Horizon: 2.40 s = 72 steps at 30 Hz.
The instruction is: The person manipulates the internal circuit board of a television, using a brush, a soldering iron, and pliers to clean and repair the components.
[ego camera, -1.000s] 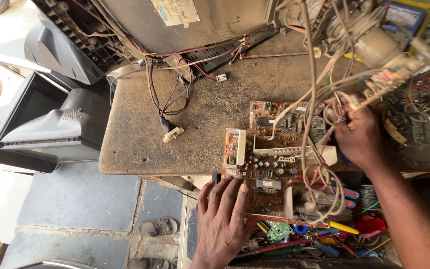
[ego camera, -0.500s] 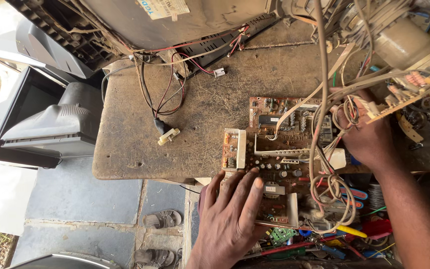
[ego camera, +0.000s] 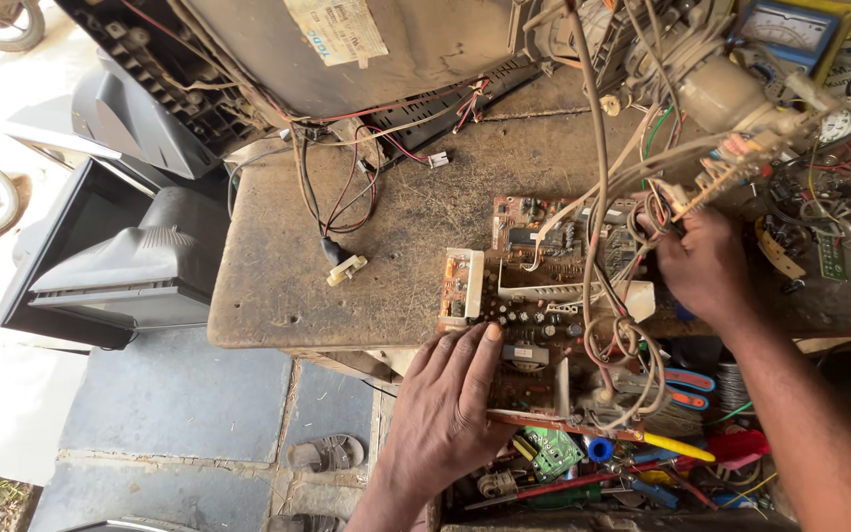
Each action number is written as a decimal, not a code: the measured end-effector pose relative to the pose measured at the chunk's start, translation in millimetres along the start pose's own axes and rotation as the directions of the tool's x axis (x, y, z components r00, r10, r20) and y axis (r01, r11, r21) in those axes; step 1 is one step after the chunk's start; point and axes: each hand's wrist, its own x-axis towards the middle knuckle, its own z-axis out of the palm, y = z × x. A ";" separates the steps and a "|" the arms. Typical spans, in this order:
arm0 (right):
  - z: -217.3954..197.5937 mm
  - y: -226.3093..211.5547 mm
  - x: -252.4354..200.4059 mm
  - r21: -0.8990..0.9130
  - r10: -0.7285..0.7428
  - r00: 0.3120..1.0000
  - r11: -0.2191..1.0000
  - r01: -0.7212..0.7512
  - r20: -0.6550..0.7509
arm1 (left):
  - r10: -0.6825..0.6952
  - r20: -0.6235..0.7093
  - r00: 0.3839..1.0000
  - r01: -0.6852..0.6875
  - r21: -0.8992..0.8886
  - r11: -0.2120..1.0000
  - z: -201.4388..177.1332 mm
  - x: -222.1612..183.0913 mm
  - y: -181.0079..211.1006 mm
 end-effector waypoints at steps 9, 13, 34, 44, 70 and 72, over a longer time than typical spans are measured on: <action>-9.1 -17.4 -19.5 0.236 -0.327 0.924 0.899 0.369 -0.196 | -0.008 -0.071 0.997 0.003 -0.074 0.997 4.6 -21.7 -18.4; -9.3 -23.3 -29.5 0.338 -0.282 0.933 0.875 0.346 -0.224 | -0.026 -0.105 0.994 0.013 -0.121 0.993 10.3 -33.5 -29.9; -26.2 -57.9 -42.9 0.159 -0.224 0.939 0.950 0.270 -0.260 | -0.052 -0.197 0.979 -0.037 -0.421 0.906 11.0 -26.5 -55.5; -32.5 -48.4 -44.2 0.198 -0.168 0.954 0.955 0.220 -0.250 | -0.035 -0.159 0.987 -0.039 -0.441 0.897 5.7 -19.7 -54.2; -94.0 -126.0 -70.9 -0.153 -0.401 0.876 0.915 0.373 -0.266 | -0.358 0.283 0.890 0.346 -0.930 0.126 1.7 -49.9 -24.9; -90.1 -124.5 -64.5 0.079 -0.335 0.909 0.928 0.363 -0.246 | -0.400 0.318 0.860 0.351 -0.936 0.010 15.7 -52.6 -26.9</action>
